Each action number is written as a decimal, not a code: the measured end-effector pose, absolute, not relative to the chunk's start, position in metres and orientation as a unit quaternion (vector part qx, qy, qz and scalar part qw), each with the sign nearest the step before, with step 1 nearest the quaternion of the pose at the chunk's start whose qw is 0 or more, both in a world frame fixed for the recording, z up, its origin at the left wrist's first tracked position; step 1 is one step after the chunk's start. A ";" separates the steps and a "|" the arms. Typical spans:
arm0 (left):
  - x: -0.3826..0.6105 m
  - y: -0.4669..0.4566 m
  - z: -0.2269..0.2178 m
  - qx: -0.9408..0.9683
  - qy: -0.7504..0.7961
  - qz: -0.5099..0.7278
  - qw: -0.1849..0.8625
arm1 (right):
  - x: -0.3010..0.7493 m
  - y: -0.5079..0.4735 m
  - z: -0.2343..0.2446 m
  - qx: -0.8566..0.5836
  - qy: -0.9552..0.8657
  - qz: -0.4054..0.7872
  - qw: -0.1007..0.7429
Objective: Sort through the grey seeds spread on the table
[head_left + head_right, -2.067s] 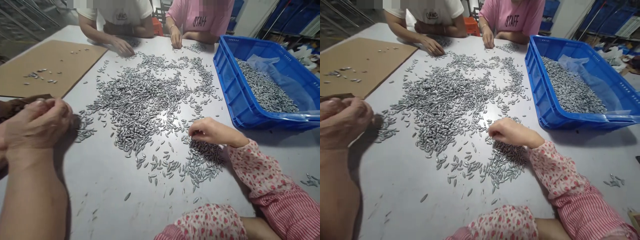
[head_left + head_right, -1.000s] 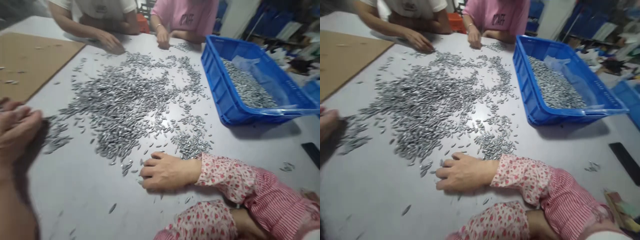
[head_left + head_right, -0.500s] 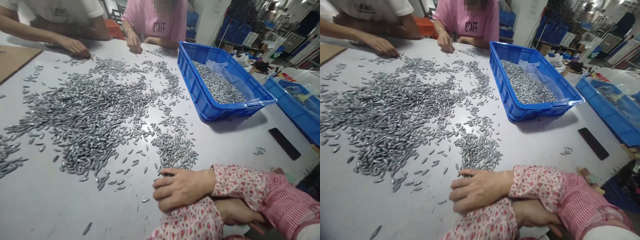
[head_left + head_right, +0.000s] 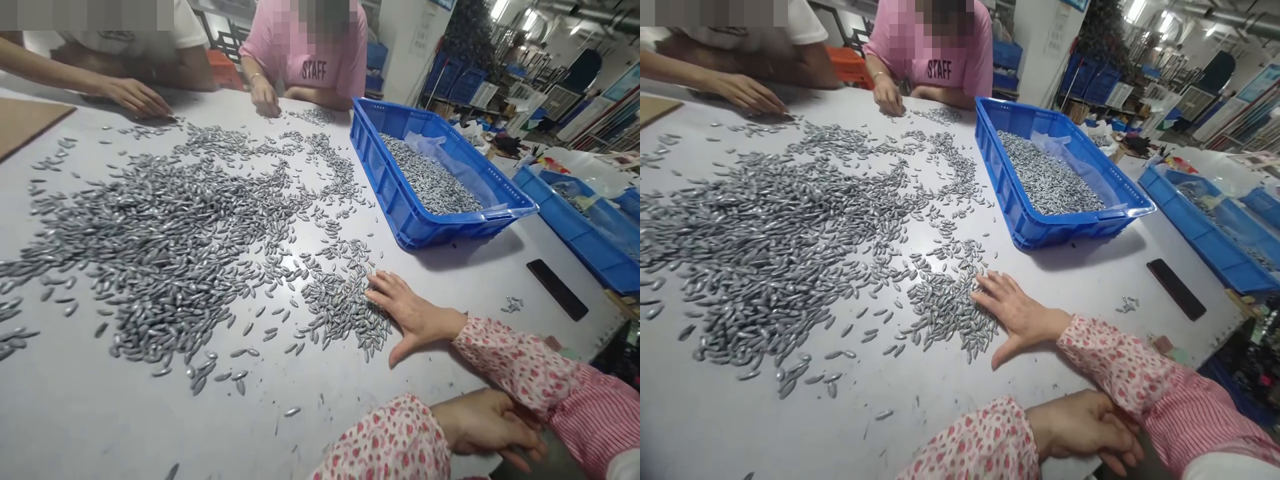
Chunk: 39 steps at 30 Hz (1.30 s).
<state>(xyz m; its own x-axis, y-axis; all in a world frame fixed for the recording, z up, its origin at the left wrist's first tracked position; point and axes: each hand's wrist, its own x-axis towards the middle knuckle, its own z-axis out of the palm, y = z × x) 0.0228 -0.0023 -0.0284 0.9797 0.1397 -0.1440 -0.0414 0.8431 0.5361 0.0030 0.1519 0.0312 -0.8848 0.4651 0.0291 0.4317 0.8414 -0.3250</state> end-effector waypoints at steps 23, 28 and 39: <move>0.007 0.007 -0.006 0.319 0.226 -0.016 0.920 | -0.101 0.165 0.036 -0.250 -0.860 0.410 0.174; 0.004 0.006 -0.005 0.262 0.153 0.058 0.951 | -0.083 0.178 0.068 -0.320 -0.650 0.651 0.227; 0.003 0.009 -0.007 0.257 0.146 0.037 0.955 | -0.029 0.274 0.169 -0.367 -0.425 0.708 0.428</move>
<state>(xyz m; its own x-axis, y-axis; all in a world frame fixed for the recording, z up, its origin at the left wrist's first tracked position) 0.0026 0.0089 -0.0072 0.9548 0.1449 -0.2595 0.0051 0.8651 0.5016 -0.0289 0.2743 0.1694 -0.3633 0.9185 -0.1564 -0.2941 -0.2723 -0.9162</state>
